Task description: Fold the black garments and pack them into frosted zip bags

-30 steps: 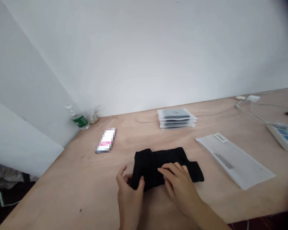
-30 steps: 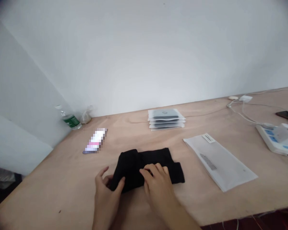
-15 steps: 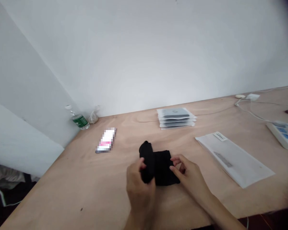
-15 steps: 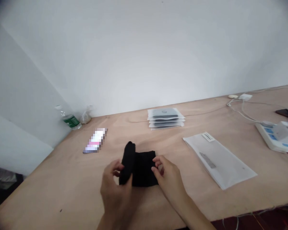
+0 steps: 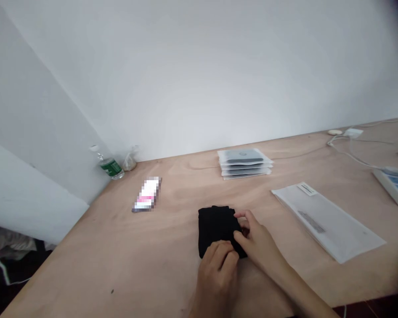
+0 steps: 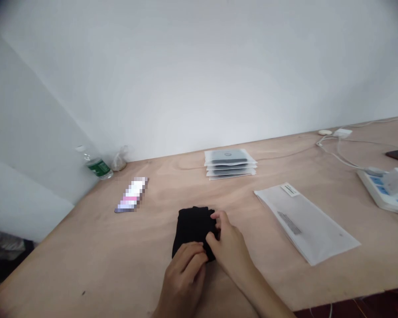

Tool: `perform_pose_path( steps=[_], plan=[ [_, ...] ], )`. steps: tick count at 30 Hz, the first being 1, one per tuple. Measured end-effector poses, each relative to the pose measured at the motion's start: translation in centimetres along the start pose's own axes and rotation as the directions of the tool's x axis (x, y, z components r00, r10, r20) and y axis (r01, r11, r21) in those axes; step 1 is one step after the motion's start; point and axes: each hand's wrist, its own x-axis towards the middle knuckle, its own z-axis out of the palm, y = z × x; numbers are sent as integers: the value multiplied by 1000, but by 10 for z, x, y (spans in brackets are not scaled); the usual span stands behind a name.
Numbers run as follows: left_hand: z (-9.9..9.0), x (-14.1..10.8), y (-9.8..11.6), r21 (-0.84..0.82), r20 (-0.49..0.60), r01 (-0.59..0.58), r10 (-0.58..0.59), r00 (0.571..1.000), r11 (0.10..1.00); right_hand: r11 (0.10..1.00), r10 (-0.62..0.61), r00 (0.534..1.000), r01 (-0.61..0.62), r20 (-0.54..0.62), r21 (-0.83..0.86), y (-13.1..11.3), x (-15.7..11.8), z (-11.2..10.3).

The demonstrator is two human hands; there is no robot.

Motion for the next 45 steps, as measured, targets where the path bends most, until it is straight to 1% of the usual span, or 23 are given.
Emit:
perform_pose_path(
  steps=[2,5,7,11,13,15,16,18,20,22,23,25,28,30,31,33,35,36,37,39,42,44,45],
  plan=[
    [-1,2,2,-3,25,4,-4,1000,1000,1000,-7,999,6,35,15,1,1,0],
    [-1,7,1,19,126,68,-69,990,998,1000,0,997,-2,81,23,4,3,0],
    [0,10,-2,100,191,88,-106,976,991,1000,2,996,-4,92,26,6,4,1],
    [10,12,-11,297,300,67,-159,940,953,998,-16,995,11,93,56,8,1,3],
    [14,12,-13,339,335,77,-197,921,938,996,-34,993,24,116,86,12,-1,0],
    [16,10,-14,356,357,96,-230,905,929,997,-48,995,42,82,63,20,-4,-11],
    [17,10,-14,360,369,105,-245,897,927,998,-58,998,58,24,0,27,-5,-19],
    [17,9,-13,364,400,121,-272,875,924,968,-117,983,80,-145,-240,42,-7,-38],
    [17,8,-12,362,428,138,-296,854,922,854,-189,946,26,-265,-519,59,-9,-56],
    [17,8,-12,363,436,164,-323,840,917,718,-179,934,-90,-309,-690,72,-10,-70],
    [17,8,-12,363,436,174,-332,837,915,667,-145,937,-146,-319,-731,76,-11,-75],
    [16,8,-13,357,437,181,-335,835,916,614,-77,944,-208,-320,-762,82,-13,-79],
    [11,11,-14,331,440,158,-300,847,931,612,-78,947,-202,-313,-764,79,-18,-77],
    [2,15,-12,310,410,102,-230,883,945,631,-159,940,-138,-302,-764,68,-22,-71],
    [-3,19,-10,301,375,62,-178,910,951,641,-222,935,-75,-278,-764,60,-24,-67],
    [-16,26,-7,295,281,-27,-60,958,955,650,-372,910,117,-181,-751,41,-26,-57],
    [-27,32,-6,316,207,-92,26,978,944,637,-513,856,327,-67,-698,20,-25,-46],
    [-31,34,-7,336,188,-103,40,981,936,624,-569,822,417,-18,-661,10,-24,-40],
    [-34,35,-10,361,181,-102,38,983,927,610,-611,791,490,24,-622,2,-21,-34],
    [-35,33,-19,409,173,-69,-4,985,910,587,-658,748,582,86,-563,-9,-15,-23],
    [-35,24,-37,455,165,-2,-83,983,890,564,-682,717,640,141,-522,-13,-8,-12],
    [-36,19,-48,469,148,22,-104,984,883,562,-708,698,649,107,-512,-12,-7,-8],
    [-38,18,-52,476,120,33,-102,988,879,581,-724,689,637,37,-506,-11,-7,-7]
  ],
)
